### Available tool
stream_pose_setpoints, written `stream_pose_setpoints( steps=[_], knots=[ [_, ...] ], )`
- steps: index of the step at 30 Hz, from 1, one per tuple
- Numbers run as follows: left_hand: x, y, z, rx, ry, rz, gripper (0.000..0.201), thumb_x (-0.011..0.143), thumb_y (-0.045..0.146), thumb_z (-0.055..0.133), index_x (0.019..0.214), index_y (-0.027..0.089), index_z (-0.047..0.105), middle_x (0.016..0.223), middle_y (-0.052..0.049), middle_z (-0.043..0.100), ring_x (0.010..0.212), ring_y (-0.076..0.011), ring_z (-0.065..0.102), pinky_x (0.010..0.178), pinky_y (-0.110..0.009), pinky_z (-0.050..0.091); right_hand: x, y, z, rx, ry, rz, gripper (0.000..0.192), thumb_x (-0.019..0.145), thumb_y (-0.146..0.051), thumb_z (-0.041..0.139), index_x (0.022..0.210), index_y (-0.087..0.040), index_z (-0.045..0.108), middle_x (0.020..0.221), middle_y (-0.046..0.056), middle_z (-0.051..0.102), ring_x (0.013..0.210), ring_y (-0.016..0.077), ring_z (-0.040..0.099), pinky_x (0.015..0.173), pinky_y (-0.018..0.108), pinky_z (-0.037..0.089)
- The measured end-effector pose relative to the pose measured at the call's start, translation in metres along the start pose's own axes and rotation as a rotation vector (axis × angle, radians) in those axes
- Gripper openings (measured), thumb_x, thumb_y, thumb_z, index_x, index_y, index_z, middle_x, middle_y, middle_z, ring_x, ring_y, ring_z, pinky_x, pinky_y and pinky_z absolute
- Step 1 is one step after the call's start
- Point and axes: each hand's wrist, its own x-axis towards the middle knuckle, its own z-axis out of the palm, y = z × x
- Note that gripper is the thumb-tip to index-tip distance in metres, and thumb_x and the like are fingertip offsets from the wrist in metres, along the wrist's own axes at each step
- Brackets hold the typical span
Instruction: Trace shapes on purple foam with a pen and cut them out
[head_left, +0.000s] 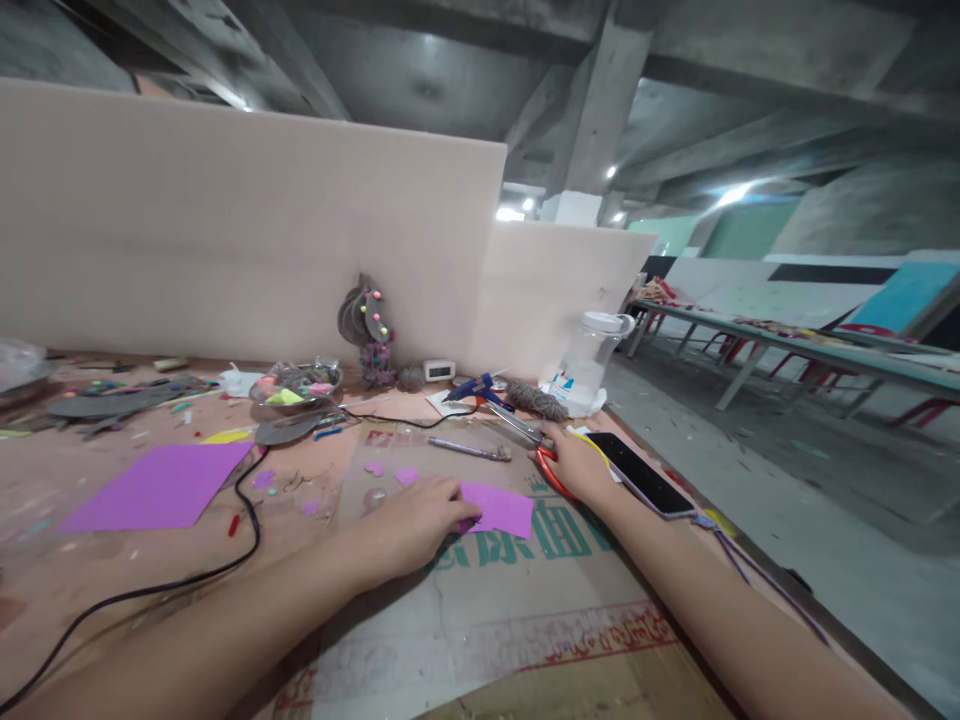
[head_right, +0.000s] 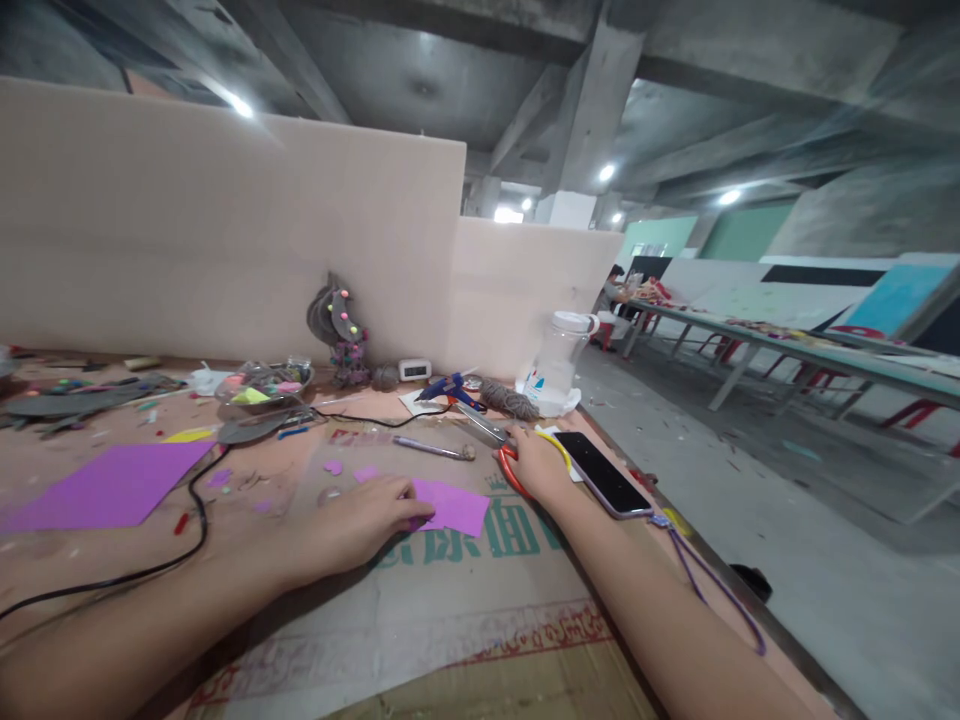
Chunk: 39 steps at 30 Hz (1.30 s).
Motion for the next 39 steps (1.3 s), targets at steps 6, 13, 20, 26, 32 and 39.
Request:
stream_pose_setpoints(
  steps=[6, 13, 20, 26, 32, 39],
  knots=[
    [0.001, 0.003, 0.001, -0.010, 0.036, 0.028, 0.027, 0.095, 0.016, 0.045, 0.111, 0.022, 0.067, 0.128, -0.009, 0.062, 0.119, -0.0252, 0.055, 0.101, -0.041, 0.044, 0.001, -0.001, 0.000, 0.001, -0.005, 0.004, 0.044, 0.093, -0.046, 0.053, 0.126, -0.017, 0.058, 0.110, 0.013, 0.072, 0.100, 0.0277, 0.067, 0.077, 0.031, 0.046],
    [0.003, 0.013, 0.011, 0.013, 0.066, 0.076, 0.044, 0.093, 0.016, 0.049, 0.136, 0.026, 0.050, 0.137, -0.009, 0.058, 0.123, -0.0268, 0.052, 0.103, -0.046, 0.043, 0.001, 0.002, 0.002, 0.000, -0.003, -0.010, 0.043, 0.094, -0.045, 0.051, 0.126, -0.017, 0.059, 0.113, 0.014, 0.072, 0.101, 0.0292, 0.067, 0.075, 0.032, 0.046],
    [0.004, 0.008, 0.018, -0.083, 0.077, 0.036, 0.032, 0.092, 0.013, 0.049, 0.117, 0.025, 0.066, 0.109, -0.009, 0.064, 0.104, -0.0241, 0.057, 0.091, -0.039, 0.047, 0.003, 0.003, 0.003, -0.008, -0.009, -0.013, 0.043, 0.094, -0.044, 0.051, 0.126, -0.016, 0.058, 0.114, 0.015, 0.071, 0.102, 0.0296, 0.068, 0.077, 0.033, 0.047],
    [-0.001, 0.043, -0.003, -0.250, 0.179, -0.048, 0.030, 0.100, 0.024, 0.040, 0.111, 0.021, 0.068, 0.106, -0.008, 0.070, 0.100, -0.0185, 0.063, 0.090, -0.031, 0.050, 0.004, 0.003, 0.003, -0.023, -0.008, -0.015, 0.044, 0.093, -0.045, 0.053, 0.126, -0.016, 0.059, 0.113, 0.015, 0.072, 0.101, 0.0302, 0.068, 0.075, 0.034, 0.048],
    [-0.015, 0.099, -0.036, -0.755, -0.251, 0.296, 0.056, 0.092, 0.038, 0.058, 0.145, 0.034, 0.043, 0.134, -0.001, 0.064, 0.113, -0.0160, 0.064, 0.094, -0.028, 0.051, 0.004, 0.004, 0.005, -0.019, -0.001, -0.022, 0.044, 0.094, -0.044, 0.052, 0.126, -0.016, 0.058, 0.113, 0.014, 0.072, 0.103, 0.0291, 0.068, 0.078, 0.032, 0.048],
    [-0.012, 0.000, -0.048, -0.062, 0.116, -0.218, 0.028, 0.090, 0.021, 0.051, 0.110, 0.017, 0.070, 0.117, -0.012, 0.072, 0.109, -0.0258, 0.064, 0.096, -0.039, 0.047, 0.004, 0.002, 0.005, -0.006, 0.013, -0.016, 0.044, 0.094, -0.044, 0.052, 0.126, -0.015, 0.060, 0.113, 0.016, 0.071, 0.101, 0.0301, 0.068, 0.075, 0.033, 0.048]
  ],
)
